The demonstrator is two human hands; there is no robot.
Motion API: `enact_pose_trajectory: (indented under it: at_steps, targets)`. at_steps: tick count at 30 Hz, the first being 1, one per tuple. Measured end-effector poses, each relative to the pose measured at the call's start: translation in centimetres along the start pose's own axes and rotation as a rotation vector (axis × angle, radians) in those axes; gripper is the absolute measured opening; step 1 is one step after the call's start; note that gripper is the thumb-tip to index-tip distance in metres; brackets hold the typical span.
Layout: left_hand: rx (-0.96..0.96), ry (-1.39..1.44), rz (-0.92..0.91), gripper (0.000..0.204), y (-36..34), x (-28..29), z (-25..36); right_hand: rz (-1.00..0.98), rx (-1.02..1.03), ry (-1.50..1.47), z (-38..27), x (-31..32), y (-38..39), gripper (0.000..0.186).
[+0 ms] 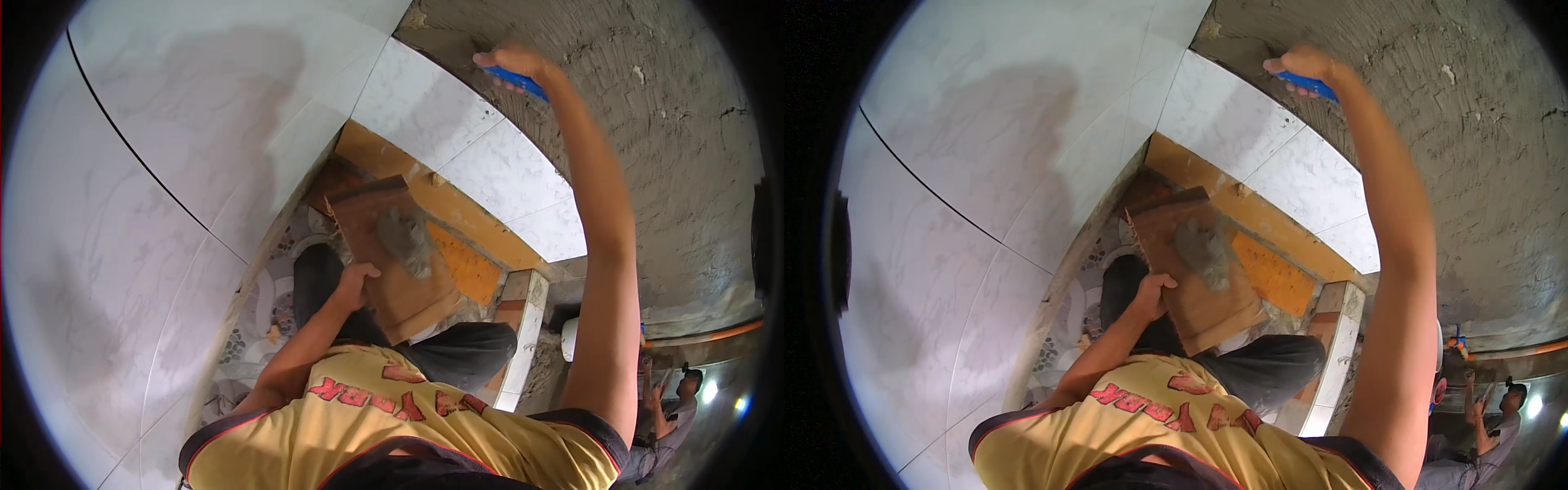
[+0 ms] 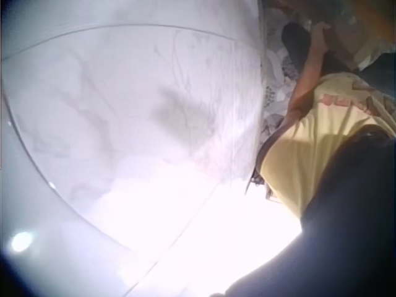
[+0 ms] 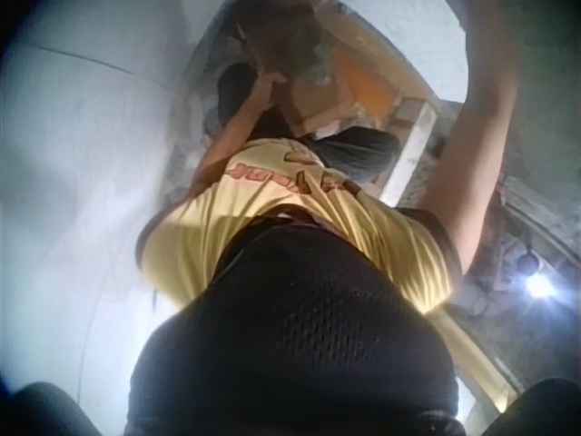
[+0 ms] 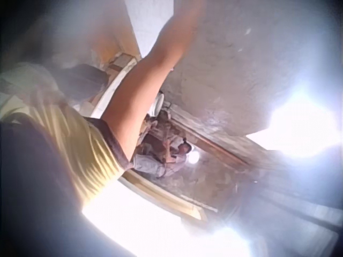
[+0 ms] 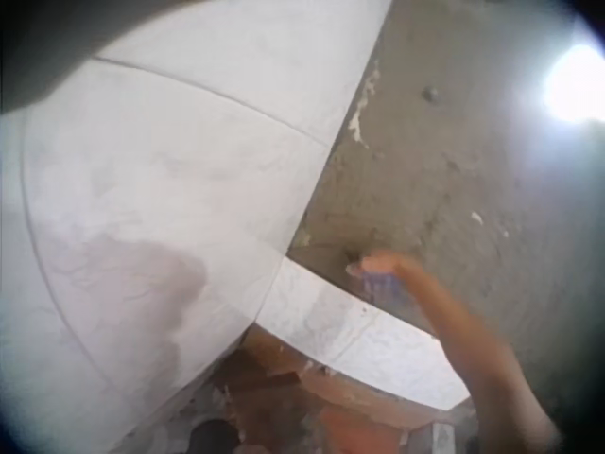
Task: The person applies mortar to a wall using a trowel and then positions a ceramic tile onto the prepared surface.
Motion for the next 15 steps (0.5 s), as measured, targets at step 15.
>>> enact_pose_trajectory:
  at_steps: [15]
  targets:
    - [-0.142, -0.148, -0.223, 0.053, 0.9, -10.5, 5.9, 0.551, 0.13, 0.209, 6.9, -4.0, 22.5, 0.057]
Point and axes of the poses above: each hand's wrist, its own y-axis away from the middle knuckle, its own x-axis out of the back of the hand, z = x × y, the point moved 9 cm from there along -y, towards the middle knuckle, and after that the axes turned 9 degrees about x, right-handed, at the moved point
